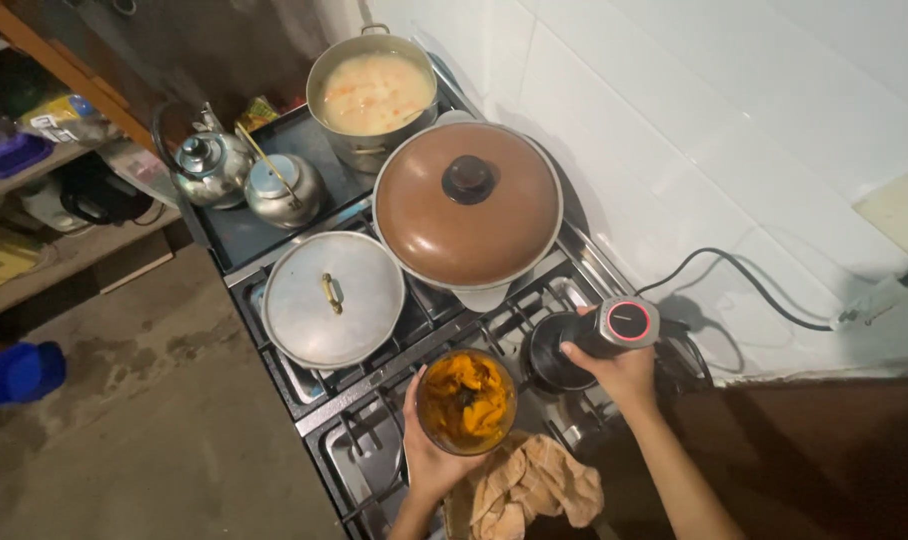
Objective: Blending cooked pumpkin in a small container using a hand blender on top of a stove.
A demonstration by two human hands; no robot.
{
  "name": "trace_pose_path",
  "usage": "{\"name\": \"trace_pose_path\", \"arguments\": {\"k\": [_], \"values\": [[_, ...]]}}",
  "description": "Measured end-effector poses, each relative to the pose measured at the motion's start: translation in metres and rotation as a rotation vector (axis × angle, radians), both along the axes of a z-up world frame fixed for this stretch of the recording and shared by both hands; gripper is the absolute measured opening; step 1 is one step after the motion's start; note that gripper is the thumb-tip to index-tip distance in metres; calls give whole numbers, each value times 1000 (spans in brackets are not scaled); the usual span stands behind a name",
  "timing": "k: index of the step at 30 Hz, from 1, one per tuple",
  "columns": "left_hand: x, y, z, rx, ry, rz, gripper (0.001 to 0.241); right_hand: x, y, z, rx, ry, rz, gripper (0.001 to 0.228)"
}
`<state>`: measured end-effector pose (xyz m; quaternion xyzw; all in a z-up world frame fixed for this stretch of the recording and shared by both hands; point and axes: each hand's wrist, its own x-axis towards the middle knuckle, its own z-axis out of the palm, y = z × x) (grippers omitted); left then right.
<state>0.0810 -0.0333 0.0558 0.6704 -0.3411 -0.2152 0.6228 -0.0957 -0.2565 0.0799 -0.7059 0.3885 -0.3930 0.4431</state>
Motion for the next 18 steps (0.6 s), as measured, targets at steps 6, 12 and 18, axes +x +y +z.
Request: {"name": "trace_pose_path", "arguments": {"k": [6,12,18], "values": [[-6,1,9,13,-42,14,130,2,15,3,45,31,-25,53],[-12,4,20,85,-13,3,129,-28,67,-26,95,265,-118,55],[-15,-2,11,81,-12,-22,129,-29,120,11,178,380,-104,45]]}}
